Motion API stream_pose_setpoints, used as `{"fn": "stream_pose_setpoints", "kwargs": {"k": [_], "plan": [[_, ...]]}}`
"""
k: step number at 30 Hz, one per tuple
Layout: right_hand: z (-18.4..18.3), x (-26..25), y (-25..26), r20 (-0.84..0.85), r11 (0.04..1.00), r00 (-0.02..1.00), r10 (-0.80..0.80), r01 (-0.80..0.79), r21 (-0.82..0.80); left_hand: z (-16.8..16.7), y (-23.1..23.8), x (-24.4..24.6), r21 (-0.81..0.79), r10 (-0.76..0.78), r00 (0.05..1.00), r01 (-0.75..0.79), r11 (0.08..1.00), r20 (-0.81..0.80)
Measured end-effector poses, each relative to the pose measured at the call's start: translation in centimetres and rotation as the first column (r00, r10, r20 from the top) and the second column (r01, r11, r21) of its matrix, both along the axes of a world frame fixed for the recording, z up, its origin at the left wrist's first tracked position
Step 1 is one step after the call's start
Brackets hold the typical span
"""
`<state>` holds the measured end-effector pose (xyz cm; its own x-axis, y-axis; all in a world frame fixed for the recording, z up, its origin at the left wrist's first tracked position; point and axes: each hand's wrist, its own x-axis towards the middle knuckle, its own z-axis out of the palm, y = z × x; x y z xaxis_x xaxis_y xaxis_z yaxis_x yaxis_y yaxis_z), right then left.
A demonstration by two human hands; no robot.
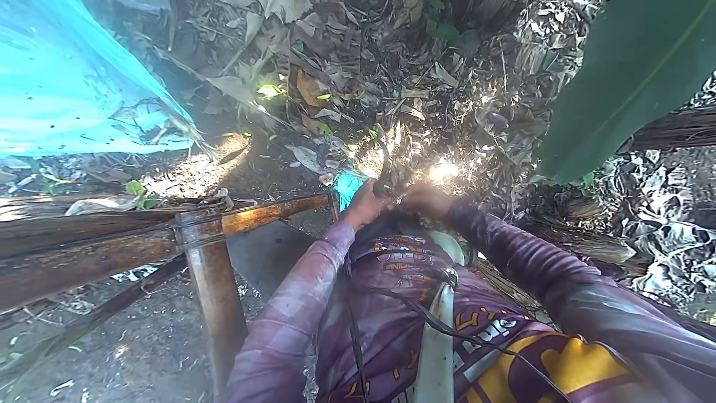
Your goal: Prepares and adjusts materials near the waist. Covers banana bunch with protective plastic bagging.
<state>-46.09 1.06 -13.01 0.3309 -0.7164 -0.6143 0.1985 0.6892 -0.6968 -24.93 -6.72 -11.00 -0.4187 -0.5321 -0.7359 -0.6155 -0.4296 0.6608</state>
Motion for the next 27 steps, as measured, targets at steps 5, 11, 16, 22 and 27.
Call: {"fn": "stream_pose_setpoints", "kwargs": {"k": [5,11,16,22,27], "plan": [[-1.2,-0.4,0.8,0.116,0.983,0.977,-0.178,0.171,0.068,2.6,-1.5,2.6,-0.139,-0.105,0.983,0.127,0.982,0.152],[-1.2,-0.6,0.4,0.173,0.974,0.96,-0.22,0.208,0.086,5.2,-2.1,5.1,-0.226,-0.41,0.894,0.443,0.868,0.18],[-1.4,-0.5,0.3,0.162,0.987,0.974,-0.16,0.157,0.033,6.7,-1.8,5.5,-0.183,-0.593,0.758,0.646,0.741,0.272],[-1.7,-0.2,0.2,0.159,0.993,0.98,-0.116,0.118,-0.006,6.3,-1.1,5.2,-0.17,-0.631,0.737,0.673,0.72,0.244],[-1.9,-0.2,0.5,0.177,0.994,0.979,-0.103,0.098,0.039,6.3,-0.9,4.8,-0.151,-0.649,0.709,0.699,0.699,0.277]]}}
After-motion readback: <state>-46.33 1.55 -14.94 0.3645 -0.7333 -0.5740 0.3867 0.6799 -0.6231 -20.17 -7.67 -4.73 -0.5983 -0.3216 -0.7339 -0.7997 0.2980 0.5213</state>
